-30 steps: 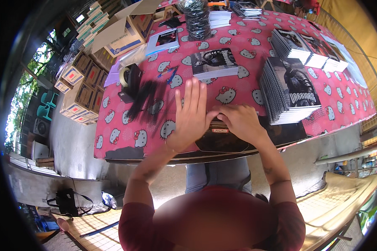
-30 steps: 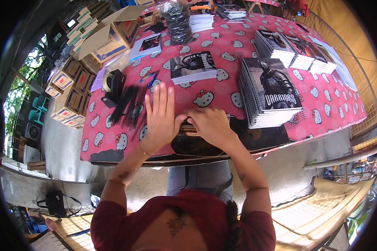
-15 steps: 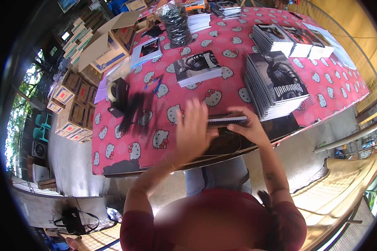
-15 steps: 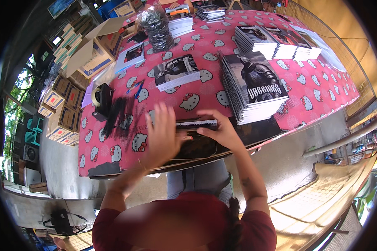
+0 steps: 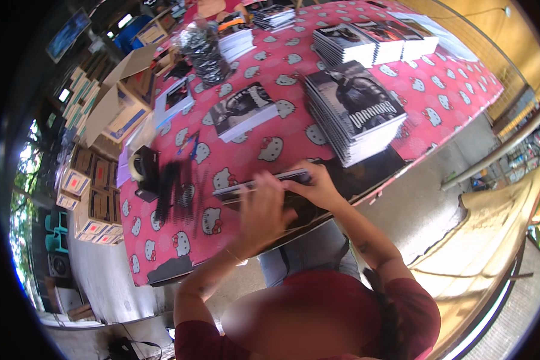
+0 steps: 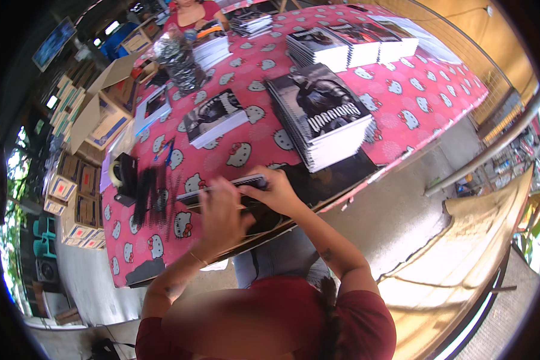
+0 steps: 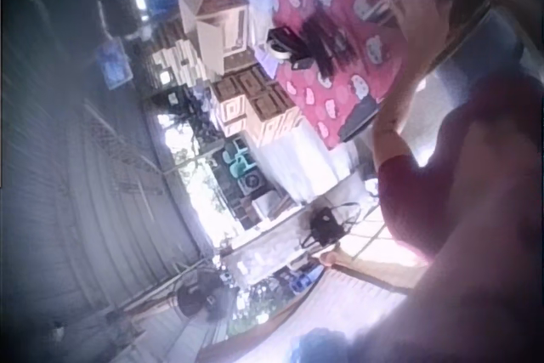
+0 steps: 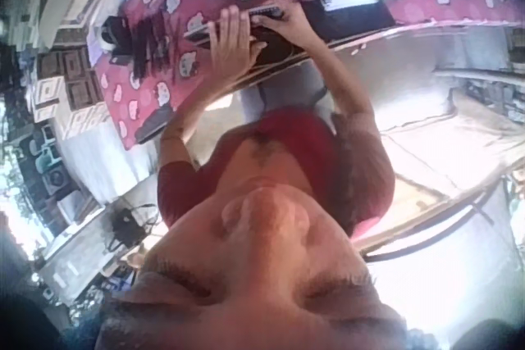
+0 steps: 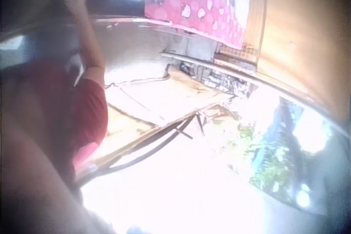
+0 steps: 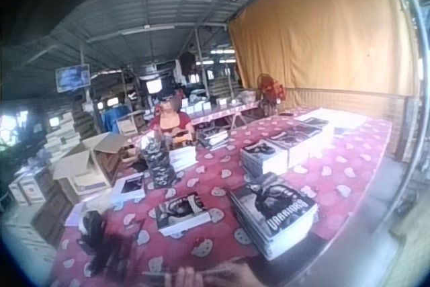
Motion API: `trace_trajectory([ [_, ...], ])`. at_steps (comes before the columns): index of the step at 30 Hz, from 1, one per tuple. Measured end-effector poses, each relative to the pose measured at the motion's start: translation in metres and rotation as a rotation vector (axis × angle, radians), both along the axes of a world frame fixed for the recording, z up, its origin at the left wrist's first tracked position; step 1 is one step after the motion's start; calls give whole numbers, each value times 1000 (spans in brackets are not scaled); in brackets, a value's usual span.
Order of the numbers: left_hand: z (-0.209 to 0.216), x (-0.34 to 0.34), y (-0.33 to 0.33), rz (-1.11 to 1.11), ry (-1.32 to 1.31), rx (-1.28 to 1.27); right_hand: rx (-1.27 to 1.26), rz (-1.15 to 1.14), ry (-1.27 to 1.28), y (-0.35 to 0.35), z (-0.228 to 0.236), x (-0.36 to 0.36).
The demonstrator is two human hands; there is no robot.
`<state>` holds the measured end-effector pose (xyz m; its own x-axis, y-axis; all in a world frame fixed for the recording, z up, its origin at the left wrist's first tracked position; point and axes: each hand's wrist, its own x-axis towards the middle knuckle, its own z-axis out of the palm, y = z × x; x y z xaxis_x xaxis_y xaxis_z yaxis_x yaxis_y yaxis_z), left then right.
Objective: The person is threading plastic coils into the punched edges of notebooks by hand and stacking the finished items on a table.
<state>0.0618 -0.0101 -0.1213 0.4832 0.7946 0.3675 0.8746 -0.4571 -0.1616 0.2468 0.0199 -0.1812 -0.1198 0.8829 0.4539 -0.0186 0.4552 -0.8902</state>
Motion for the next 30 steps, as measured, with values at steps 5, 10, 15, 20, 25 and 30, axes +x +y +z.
trace_trajectory([
  [5, -14, -8, -6, -189, -36, -127, -100, 129, -110, -6, 7, 14],
  [10, -6, -7, 22, -1, -85, 139, 54, 143, -170, 0, -1, 15],
  [15, -44, -11, -16, -240, -20, 69, 59, 143, -171, -3, 8, 13],
  [20, 0, -2, 18, -126, 39, 90, 33, 135, -234, 3, 11, 7],
  [25, -32, 1, -9, -236, -174, 87, 136, 104, -218, 5, 3, 2],
  [30, -17, 0, -20, -239, -227, 40, 86, 127, -174, 2, 13, 0],
])
